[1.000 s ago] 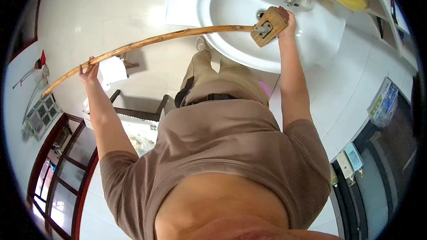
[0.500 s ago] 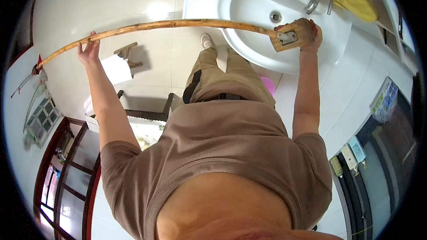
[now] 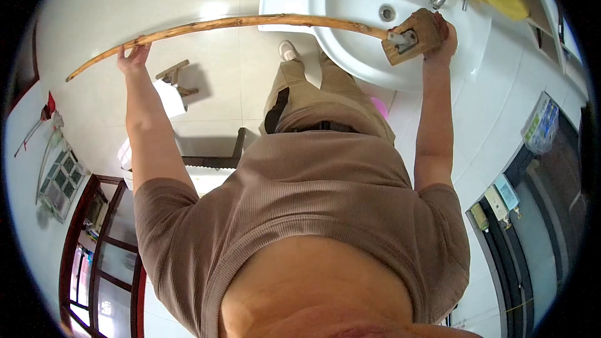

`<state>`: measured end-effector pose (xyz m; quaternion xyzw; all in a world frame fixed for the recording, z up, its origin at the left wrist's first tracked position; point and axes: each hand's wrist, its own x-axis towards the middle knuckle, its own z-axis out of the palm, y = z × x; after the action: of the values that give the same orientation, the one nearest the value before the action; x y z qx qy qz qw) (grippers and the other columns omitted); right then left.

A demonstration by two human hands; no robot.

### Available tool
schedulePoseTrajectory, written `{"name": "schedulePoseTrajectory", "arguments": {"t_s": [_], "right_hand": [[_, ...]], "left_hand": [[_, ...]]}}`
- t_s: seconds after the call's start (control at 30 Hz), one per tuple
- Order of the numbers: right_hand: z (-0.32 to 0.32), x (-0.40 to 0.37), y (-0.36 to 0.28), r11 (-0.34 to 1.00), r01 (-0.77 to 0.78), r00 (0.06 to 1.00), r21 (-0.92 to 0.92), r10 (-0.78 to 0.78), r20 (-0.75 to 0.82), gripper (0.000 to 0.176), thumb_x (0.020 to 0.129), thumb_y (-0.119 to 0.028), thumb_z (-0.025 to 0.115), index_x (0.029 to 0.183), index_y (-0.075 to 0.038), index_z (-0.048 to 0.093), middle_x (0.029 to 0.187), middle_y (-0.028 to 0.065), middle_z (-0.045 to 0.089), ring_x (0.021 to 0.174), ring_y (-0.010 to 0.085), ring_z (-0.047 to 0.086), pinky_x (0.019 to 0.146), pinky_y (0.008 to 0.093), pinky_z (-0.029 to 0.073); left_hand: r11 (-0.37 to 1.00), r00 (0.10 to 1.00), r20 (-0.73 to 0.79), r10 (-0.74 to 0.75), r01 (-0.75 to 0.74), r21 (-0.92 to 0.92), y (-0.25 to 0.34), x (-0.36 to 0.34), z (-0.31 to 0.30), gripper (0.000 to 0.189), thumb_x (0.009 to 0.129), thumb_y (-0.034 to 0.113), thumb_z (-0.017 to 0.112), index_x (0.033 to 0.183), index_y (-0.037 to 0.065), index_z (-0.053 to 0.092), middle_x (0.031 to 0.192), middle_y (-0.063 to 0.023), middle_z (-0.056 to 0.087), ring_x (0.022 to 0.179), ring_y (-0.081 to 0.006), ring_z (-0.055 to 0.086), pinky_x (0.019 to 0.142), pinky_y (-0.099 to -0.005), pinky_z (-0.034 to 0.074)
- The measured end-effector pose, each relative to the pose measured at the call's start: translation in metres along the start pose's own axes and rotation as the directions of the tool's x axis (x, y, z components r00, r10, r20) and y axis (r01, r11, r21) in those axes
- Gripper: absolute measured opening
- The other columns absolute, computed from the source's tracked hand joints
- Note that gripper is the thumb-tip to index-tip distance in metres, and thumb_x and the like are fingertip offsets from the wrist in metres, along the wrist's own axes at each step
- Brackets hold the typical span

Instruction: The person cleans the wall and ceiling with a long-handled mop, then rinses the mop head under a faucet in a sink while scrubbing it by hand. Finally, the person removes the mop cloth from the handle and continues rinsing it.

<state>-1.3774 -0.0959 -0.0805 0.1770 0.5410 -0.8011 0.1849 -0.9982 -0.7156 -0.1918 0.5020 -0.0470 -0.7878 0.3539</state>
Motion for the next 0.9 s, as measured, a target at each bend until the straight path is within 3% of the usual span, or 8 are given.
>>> {"name": "schedulePoseTrajectory", "arguments": {"t_s": [0.23,0.3,0.37,0.43,0.5,0.7,0.83,0.9], "right_hand": [[0.006,0.011,-0.011,0.994,0.023,0.997,-0.105,-0.03,-0.071,0.035,0.081,-0.021,0.042,0.096,0.007,0.057,0.094,0.0177,0.06,0.086,0.0281,0.058,0.078,0.0382,0.048],[0.026,0.001,-0.018,1.0,-0.003,0.998,-0.017,0.001,-0.069,0.033,0.081,-0.02,0.043,0.095,0.007,0.056,0.094,0.0176,0.06,0.085,0.0278,0.058,0.078,0.0381,0.048],[0.037,0.0,-0.023,0.998,-0.005,0.992,-0.07,-0.004,-0.126,0.03,0.08,-0.018,0.045,0.095,0.007,0.056,0.091,0.0156,0.06,0.081,0.0267,0.059,0.076,0.0368,0.048],[0.051,-0.009,-0.027,0.99,0.093,0.987,-0.105,-0.105,-0.118,0.029,0.081,-0.017,0.044,0.094,0.007,0.056,0.089,0.0138,0.061,0.079,0.0257,0.059,0.074,0.0353,0.048],[0.054,-0.01,-0.028,0.973,0.142,0.979,-0.185,-0.165,-0.118,0.029,0.081,-0.017,0.046,0.092,0.008,0.056,0.088,0.012,0.061,0.077,0.0216,0.059,0.07,0.0324,0.048],[0.082,-0.028,-0.04,0.948,0.198,0.974,-0.249,-0.22,-0.062,0.03,0.083,-0.022,0.052,0.088,0.006,0.057,0.082,0.0079,0.058,0.073,0.0143,0.053,0.067,0.0283,0.044],[0.089,-0.044,-0.049,0.962,0.222,0.959,-0.16,-0.186,0.212,0.032,0.087,-0.028,0.05,0.092,0.003,0.056,0.085,0.0063,0.057,0.073,0.0133,0.053,0.067,0.0272,0.045],[0.078,-0.024,-0.025,0.938,0.224,0.944,-0.265,-0.142,0.298,0.032,0.088,-0.029,0.049,0.095,0.002,0.055,0.087,0.0062,0.058,0.075,0.0133,0.054,0.068,0.0268,0.045]], "left_hand": [[0.988,0.998,-0.048,0.042,-0.034,0.153,-0.035,-0.01,0.002,0.082,0.083,0.03,0.048,0.137,0.007,-0.01,0.142,-0.0169,0.009,0.129,-0.0354,0.019,0.1,-0.0579,0.016],[0.768,0.961,-0.155,0.23,-0.082,0.635,-0.069,-0.029,0.029,0.074,0.083,0.029,0.049,0.136,-0.001,0.006,0.137,-0.0224,0.017,0.125,-0.0368,0.026,0.102,-0.0518,0.019],[0.677,0.926,-0.073,0.37,-0.215,0.704,-0.109,-0.058,0.06,0.057,0.08,0.027,0.055,0.123,-0.006,0.036,0.121,-0.0192,0.043,0.106,-0.0272,0.044,0.089,-0.0397,0.036],[0.346,0.819,0.358,0.448,-0.528,0.775,-0.139,-0.059,0.073,0.052,0.08,0.028,0.057,0.117,-0.005,0.043,0.111,-0.015,0.051,0.101,-0.0235,0.049,0.085,-0.0337,0.039],[0.372,0.727,0.547,0.416,-0.684,0.627,-0.203,-0.124,0.115,0.046,0.081,0.029,0.057,0.112,-0.004,0.048,0.103,-0.0125,0.057,0.098,-0.0223,0.051,0.084,-0.0329,0.04],[-0.042,0.359,0.888,-0.288,-0.931,0.363,-0.34,-0.31,0.222,0.063,0.074,0.038,0.064,0.119,-0.002,0.045,0.114,-0.019,0.053,0.108,-0.0268,0.05,0.091,-0.0354,0.039],[-0.237,0.298,0.863,-0.408,-0.947,0.215,-0.358,-0.388,0.283,0.062,0.069,0.038,0.067,0.12,0.01,0.048,0.109,-0.0201,0.056,0.101,-0.0326,0.054,0.088,-0.037,0.042],[-0.472,0.433,0.61,-0.663,-0.875,0.109,-0.365,-0.406,0.302,0.052,0.067,0.033,0.067,0.109,0.006,0.054,0.096,-0.0178,0.06,0.089,-0.0315,0.058,0.078,-0.0373,0.045]]}}
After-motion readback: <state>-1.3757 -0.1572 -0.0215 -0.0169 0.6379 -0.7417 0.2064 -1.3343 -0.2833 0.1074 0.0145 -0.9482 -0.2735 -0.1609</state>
